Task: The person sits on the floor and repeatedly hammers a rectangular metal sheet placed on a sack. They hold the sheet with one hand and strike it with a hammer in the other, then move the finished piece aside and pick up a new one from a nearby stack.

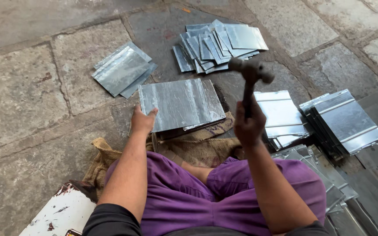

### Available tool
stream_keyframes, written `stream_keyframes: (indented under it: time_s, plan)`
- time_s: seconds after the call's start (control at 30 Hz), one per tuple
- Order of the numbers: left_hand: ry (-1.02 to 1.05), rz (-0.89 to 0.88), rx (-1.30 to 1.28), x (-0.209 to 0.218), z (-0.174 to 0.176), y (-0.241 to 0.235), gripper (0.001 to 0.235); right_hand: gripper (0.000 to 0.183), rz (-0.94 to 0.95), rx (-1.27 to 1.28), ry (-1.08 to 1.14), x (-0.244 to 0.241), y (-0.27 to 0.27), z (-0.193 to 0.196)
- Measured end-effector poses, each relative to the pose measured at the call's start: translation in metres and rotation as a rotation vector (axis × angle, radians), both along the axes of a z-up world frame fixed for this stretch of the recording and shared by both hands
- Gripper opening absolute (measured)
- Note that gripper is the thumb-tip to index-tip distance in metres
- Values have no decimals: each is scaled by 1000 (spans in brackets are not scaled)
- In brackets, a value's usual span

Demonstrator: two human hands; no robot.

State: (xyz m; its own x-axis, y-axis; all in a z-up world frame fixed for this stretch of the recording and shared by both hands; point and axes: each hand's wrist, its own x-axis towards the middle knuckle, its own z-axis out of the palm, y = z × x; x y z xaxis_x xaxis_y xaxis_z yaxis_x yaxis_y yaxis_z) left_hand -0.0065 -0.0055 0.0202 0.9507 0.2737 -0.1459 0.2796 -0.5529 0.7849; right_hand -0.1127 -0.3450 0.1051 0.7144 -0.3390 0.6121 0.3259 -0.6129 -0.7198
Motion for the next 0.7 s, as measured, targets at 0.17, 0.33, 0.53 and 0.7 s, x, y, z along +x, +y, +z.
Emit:
stream_keyframes:
  time_s: [0.17, 0.33, 0.53, 0.7]
  plan:
    - [-85, 7, -1, -3, -8, -3, 80, 34, 121, -159, 550, 19, 3, -32]
    - [-49, -21, -15, -3, -16, 3, 68, 25, 14, -91, 250, 21, -6, -43]
    - [-45, -111, 46, 0, -18, -1, 63, 34, 133, -220, 287, 29, -1, -44]
    - [167, -170, 42, 0, -20, 1, 52, 31, 53, -37, 675, 16, 2, -24]
